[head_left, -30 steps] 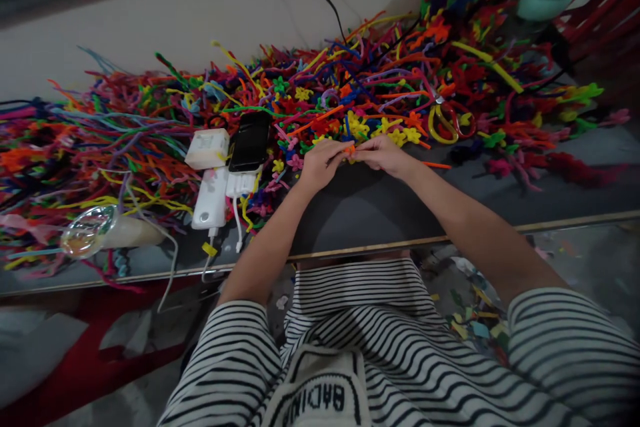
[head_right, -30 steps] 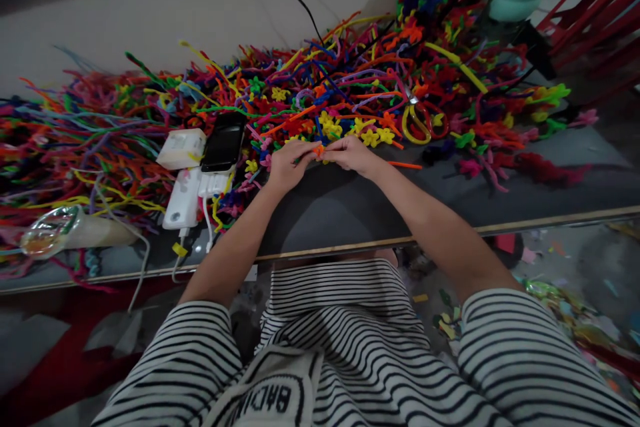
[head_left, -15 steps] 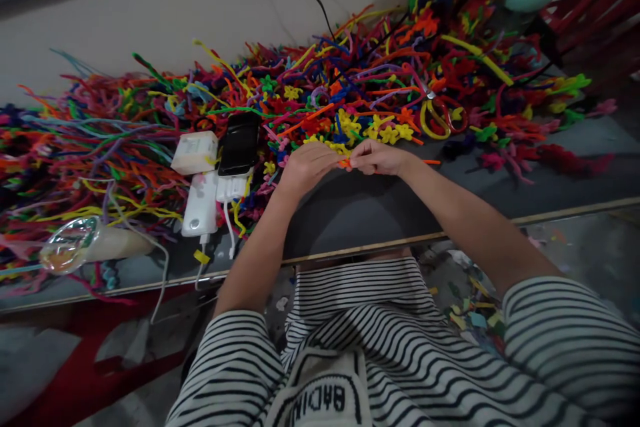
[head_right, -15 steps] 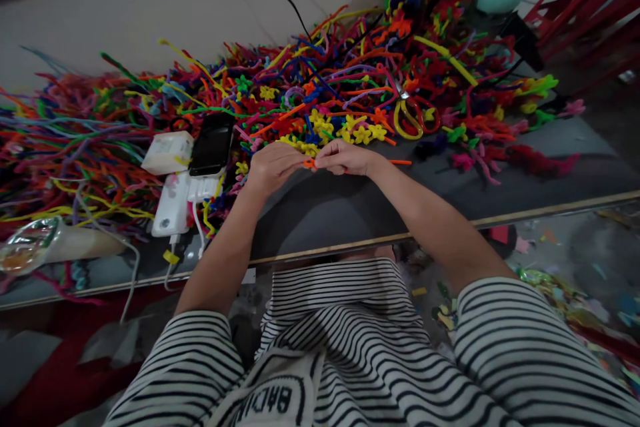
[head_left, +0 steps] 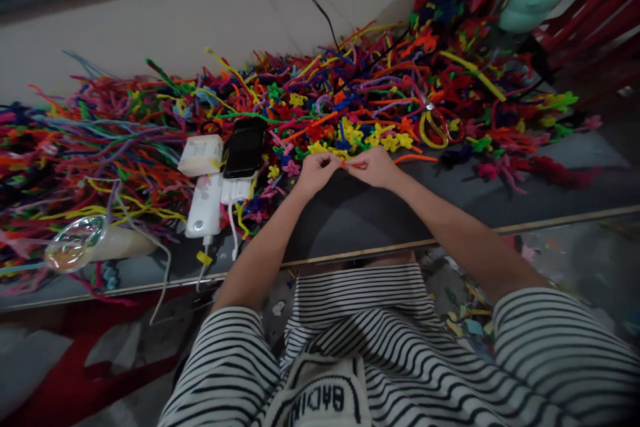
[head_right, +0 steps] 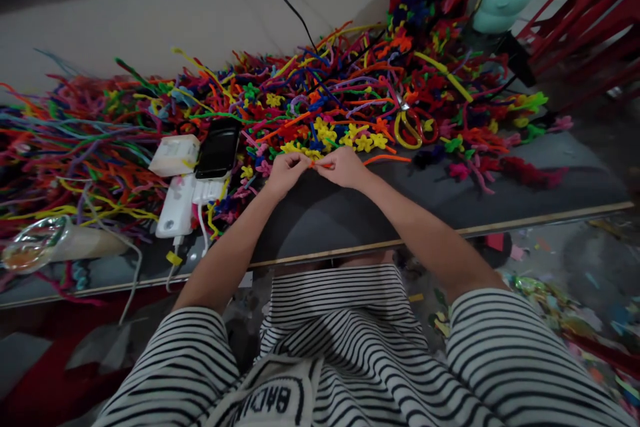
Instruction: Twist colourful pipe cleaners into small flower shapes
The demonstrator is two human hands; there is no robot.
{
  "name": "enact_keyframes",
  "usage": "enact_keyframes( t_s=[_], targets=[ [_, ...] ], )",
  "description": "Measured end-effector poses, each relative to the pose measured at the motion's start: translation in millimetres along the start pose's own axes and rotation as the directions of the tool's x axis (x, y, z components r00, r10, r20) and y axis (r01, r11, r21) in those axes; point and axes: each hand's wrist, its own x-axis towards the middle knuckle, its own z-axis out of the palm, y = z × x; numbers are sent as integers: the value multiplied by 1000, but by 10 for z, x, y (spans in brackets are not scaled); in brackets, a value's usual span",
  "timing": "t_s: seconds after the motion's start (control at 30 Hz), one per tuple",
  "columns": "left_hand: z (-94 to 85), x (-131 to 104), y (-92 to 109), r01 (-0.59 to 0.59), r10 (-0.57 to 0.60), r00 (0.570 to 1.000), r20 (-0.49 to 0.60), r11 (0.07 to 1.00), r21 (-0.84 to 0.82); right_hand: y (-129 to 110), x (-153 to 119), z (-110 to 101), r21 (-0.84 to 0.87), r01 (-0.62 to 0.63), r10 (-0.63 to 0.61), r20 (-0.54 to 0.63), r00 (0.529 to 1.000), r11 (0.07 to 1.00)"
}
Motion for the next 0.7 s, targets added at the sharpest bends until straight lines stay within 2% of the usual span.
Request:
enact_keyframes(
  t_s=[0.07,0.13,0.2,0.27,0.37,0.47,0.57,0.63,0.7],
  targets=[
    [-21,12,-20,-91,93,995,-27,994,60,38,32,-13,176,-128,135,-30,990,976],
    [-61,8,-19,-263,264,964,21,942,210,72,54,-61,360,-241,237,56,970,901],
    [-101,-3,-16,-406,391,913,116,851,334,83,62,-123,468,-304,264,150,953,830],
    [-126,-13,-22,-475,447,879,169,784,400,69,58,-181,494,-345,256,241,936,798],
    [-138,-18,-29,-526,500,846,186,727,440,42,45,-233,473,-384,224,360,906,793],
    [-132,-25,3,-571,542,815,205,690,445,58,41,-228,459,-373,198,384,902,806],
    [-101,-42,83,-558,536,823,186,707,433,76,45,-160,440,-330,214,292,932,835],
    [-60,-50,138,-465,476,876,81,788,404,46,42,-94,399,-258,226,127,966,880],
    [-9,-48,167,-280,317,945,-75,908,310,-16,29,-27,275,-159,183,-66,981,948]
  ],
)
